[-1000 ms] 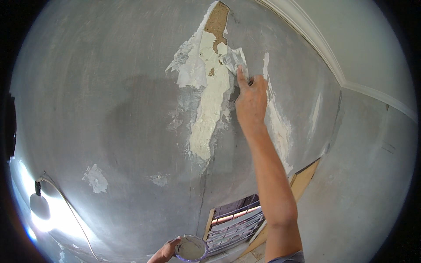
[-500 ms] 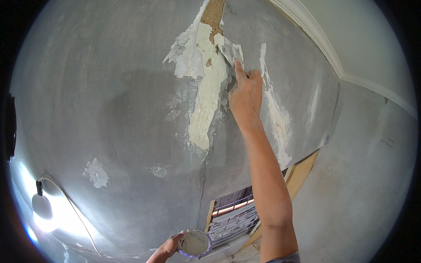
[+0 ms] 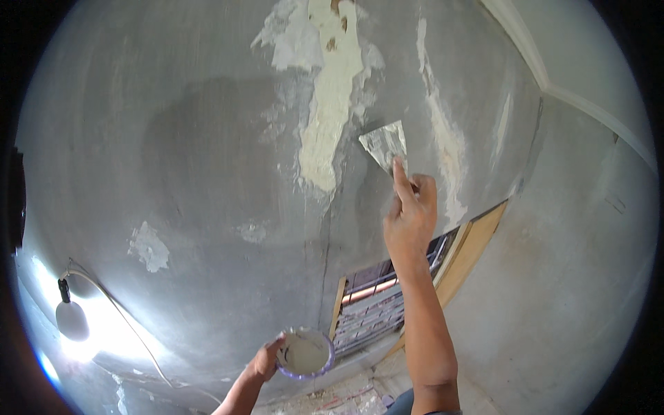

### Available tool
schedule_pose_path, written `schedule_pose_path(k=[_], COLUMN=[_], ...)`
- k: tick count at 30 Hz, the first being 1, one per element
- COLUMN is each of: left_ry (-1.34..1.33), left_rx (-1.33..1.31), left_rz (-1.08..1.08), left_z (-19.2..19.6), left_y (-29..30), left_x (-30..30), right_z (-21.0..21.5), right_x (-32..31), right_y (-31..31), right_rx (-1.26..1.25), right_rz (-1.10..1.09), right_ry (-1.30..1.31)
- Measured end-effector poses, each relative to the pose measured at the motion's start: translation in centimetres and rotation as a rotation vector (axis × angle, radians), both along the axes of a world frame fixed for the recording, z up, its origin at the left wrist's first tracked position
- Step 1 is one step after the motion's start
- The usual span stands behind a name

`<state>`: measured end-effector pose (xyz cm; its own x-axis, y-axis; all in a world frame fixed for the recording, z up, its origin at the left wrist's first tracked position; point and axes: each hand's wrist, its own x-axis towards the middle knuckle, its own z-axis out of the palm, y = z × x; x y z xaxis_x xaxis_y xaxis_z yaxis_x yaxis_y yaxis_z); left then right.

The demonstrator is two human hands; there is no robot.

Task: Applying wall filler to patch a damaged section of a wall.

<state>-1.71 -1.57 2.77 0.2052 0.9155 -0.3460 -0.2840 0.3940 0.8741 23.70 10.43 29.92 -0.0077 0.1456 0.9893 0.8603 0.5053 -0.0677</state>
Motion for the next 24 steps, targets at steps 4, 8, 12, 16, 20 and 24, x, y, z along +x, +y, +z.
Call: schedule_pose_path(k=[4, 8, 12, 16, 20, 24], left_ry=[-0.127, -0.138, -0.109, -0.009, 0.027, 0.041], left_rx=[0.108, 0.174, 0.165, 0.21, 0.169, 0.155], left_rz=[0.072, 0.103, 0.078, 0.039, 0.006, -0.036], left_z=[1.0, 5.2, 8.2, 9.0, 8.5, 7.4], left_y=[0.5, 0.8, 0.1, -0.8, -1.4, -1.2], left_x=[-0.8, -0.8, -1.0, -1.6, -2.2, -2.9], right_z=[-4.5, -10.2, -12.8, -15.0, -15.7, -16.6], right_x=[-1.9, -1.7, -3.1, -2.4, -2.0, -0.8], right_y=[-6.1, -8.7, -11.9, -12.4, -13.7, -14.2], right_rx=[-0.161, -0.392, -0.674, -0.413, -0.435, -0.475], right_rz=[0.141, 0.338, 0.356, 0.393, 0.339, 0.31], right_ry=[0.132, -0.015, -0.15, -0.439, -0.595, -0.687])
